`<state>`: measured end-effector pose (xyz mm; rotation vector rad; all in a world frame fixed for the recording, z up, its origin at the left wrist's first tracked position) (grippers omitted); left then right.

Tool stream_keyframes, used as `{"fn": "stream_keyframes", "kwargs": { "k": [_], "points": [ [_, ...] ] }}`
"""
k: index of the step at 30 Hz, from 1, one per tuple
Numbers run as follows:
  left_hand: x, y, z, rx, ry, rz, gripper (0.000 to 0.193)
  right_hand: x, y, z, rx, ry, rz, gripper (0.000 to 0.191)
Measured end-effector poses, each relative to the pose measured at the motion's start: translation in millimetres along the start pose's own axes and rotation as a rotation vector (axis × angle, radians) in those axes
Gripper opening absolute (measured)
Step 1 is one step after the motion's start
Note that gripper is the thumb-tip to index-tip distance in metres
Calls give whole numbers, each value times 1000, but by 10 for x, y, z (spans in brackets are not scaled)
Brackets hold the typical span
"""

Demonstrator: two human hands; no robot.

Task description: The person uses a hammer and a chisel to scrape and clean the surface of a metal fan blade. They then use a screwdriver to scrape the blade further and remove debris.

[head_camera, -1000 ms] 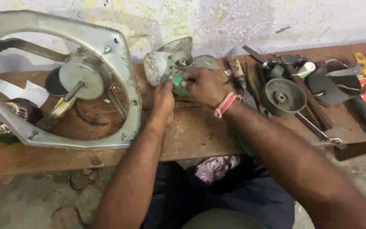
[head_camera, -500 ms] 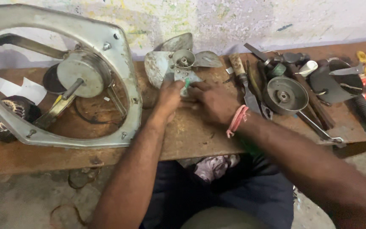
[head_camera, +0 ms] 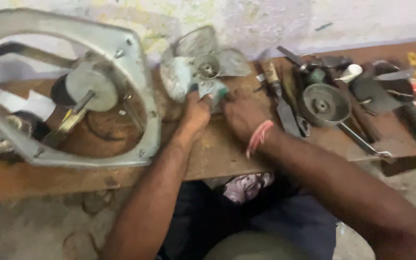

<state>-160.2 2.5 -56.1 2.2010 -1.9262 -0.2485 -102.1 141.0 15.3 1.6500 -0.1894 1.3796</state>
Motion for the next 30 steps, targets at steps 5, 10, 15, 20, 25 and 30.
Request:
{"fn": "stream_keyframes", "kwargs": {
  "k": [5, 10, 15, 20, 25, 30],
  "points": [
    [-37, -18, 46, 287, -8, -39, 19, -442, -48, -18, -219, 23, 507, 23],
    [59, -28, -102, 81, 314, -59, 18, -204, 98, 55, -25, -105, 201, 25],
    [-66, -6, -153, -54, 152, -33, 22, -271, 91, -78, -128, -54, 243, 31],
    [-21, -31, -85, 40, 204, -90, 19, 132, 116, 251, 38, -40, -94, 64],
    [-49, -55, -288, -219, 412, -126, 25, 53, 25, 88, -309, -135, 427, 61],
    [-25, -34, -164, -71, 401, -167, 21, 69, 64, 300, -142, -14, 251, 91]
  ]
}}
Point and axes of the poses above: each hand's wrist, its own y-axis towards the middle knuckle, its own x-axis out of the back of the hand, z = x × y, the point moved 8 cm from there along y, towards the middle knuckle, and after that the axes turned 6 degrees about -z, right-handed, at the moved point
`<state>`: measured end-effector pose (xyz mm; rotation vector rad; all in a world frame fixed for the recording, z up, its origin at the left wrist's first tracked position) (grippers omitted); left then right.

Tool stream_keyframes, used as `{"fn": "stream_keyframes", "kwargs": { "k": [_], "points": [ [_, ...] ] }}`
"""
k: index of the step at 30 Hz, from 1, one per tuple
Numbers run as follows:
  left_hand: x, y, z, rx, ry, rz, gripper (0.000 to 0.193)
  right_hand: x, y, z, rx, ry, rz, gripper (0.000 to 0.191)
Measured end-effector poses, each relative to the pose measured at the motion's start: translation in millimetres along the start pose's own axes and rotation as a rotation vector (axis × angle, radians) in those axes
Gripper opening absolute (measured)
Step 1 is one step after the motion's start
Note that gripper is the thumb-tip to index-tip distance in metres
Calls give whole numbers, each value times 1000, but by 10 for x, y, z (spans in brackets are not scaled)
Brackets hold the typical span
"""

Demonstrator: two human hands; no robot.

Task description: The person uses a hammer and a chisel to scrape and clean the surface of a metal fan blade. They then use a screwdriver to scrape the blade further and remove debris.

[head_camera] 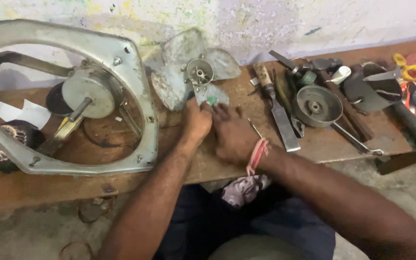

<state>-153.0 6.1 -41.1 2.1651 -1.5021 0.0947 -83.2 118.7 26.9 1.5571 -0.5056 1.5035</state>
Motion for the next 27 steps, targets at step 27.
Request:
{"fn": "stream_keyframes", "kwargs": {
  "k": [27],
  "points": [
    [40, -25, -115, -14, 9, 74, 23, -169, 58, -321, -124, 120, 114, 99]
  ]
}}
Point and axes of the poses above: each hand's wrist, its own y-axis towards the middle knuckle, its own x-axis out of the back of the hand, z = x × y, the point moved 8 cm from there along y, towards the middle knuckle, and after that the axes turned 6 degrees about -z, right-handed, at the moved point
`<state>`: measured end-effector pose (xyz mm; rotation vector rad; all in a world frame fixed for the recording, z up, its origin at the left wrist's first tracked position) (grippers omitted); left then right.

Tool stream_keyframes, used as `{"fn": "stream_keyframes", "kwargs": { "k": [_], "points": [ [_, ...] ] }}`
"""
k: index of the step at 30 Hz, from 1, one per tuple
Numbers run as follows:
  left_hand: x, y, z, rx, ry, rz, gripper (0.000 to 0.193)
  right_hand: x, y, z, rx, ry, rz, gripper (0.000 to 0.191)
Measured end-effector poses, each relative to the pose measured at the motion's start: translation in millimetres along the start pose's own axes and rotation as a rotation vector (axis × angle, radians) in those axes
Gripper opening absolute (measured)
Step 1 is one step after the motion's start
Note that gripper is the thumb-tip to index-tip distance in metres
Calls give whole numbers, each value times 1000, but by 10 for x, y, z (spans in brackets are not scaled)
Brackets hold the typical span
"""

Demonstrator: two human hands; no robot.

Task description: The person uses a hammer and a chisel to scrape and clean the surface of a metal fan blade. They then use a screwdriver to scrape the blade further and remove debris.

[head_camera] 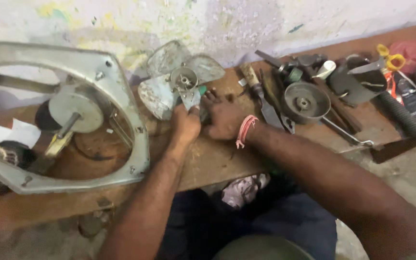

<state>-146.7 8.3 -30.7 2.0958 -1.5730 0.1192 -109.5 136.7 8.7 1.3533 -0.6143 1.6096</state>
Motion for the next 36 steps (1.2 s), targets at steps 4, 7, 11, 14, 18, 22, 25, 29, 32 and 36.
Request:
{"fn": "stream_keyframes", "kwargs": {
  "k": [4, 7, 11, 14, 18, 22, 25, 29, 32, 36],
  "points": [
    [-26, -18, 68, 58, -204, -29, 23, -29, -132, 163, 102, 8, 5, 108],
    [-63, -9, 144, 124, -31, 11, 21, -4, -163, 231, 163, -11, -47, 105],
    [-40, 5, 38, 23, -121, 18, 22, 59, 19, 14, -10, -34, 6, 103],
    [-40, -27, 62, 74, -124, 23, 21, 40, -44, 74, 12, 41, 38, 103],
    [-35, -41, 73, 108, -201, -3, 18, -13, -142, 205, 136, -28, 48, 108],
    [-8, 11, -17, 11, -36, 1, 18, -8, -23, 32, 10, 29, 32, 100],
    [-5, 1, -13, 30, 10, 12, 20, -57, -2, 26, 53, 46, 50, 103],
    [-35, -58, 106, 196, -276, -14, 20, -101, -130, 153, 164, 59, -25, 116],
    [-44, -8, 77, 137, -169, -13, 19, -107, -64, 93, 119, -22, -17, 112],
    [-26, 44, 49, 52, -11, 4, 20, -67, 44, -34, -22, -23, 38, 109]
  ]
}}
Point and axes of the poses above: each hand's wrist, its own y-axis towards the middle knuckle, its own x-axis out of the back of the hand, z = x × y, the point moved 8 cm from there along y, towards the middle knuckle, and after that the axes turned 6 degrees about -z, right-handed, at the moved point
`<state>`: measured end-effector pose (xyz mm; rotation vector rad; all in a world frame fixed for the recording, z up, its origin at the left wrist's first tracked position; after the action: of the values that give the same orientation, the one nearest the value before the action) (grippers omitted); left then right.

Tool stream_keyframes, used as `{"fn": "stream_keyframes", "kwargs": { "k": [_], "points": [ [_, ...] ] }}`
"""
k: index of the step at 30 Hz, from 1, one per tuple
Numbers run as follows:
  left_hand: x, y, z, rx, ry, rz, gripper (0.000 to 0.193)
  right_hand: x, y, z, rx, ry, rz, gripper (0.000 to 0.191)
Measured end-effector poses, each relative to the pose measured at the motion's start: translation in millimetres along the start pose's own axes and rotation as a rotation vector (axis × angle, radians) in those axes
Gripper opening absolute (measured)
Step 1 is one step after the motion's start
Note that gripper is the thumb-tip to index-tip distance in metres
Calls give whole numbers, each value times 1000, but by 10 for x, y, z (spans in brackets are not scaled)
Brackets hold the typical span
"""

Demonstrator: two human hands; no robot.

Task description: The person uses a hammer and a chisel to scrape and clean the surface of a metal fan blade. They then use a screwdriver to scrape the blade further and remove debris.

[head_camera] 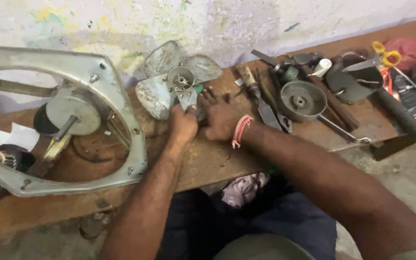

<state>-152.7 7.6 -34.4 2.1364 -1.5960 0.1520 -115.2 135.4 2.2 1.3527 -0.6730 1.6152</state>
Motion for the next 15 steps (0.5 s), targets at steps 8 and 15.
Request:
{"fn": "stream_keyframes", "kwargs": {
  "k": [8, 15],
  "points": [
    [-58, -12, 139, -3, -149, -36, 21, 87, -49, 185, 55, -9, -75, 102],
    [-29, -62, 104, 55, -150, -21, 20, -17, -131, 198, 91, -16, -41, 112]
  ]
}}
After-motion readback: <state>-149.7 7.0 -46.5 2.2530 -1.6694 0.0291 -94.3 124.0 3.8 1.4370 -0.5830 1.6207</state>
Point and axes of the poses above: each hand's wrist, its own y-axis towards the middle knuckle, its own x-axis out of the back of the hand, z = x × y, the point moved 8 cm from there along y, towards the middle knuckle, and after that the axes turned 6 degrees about -z, right-handed, at the moved point
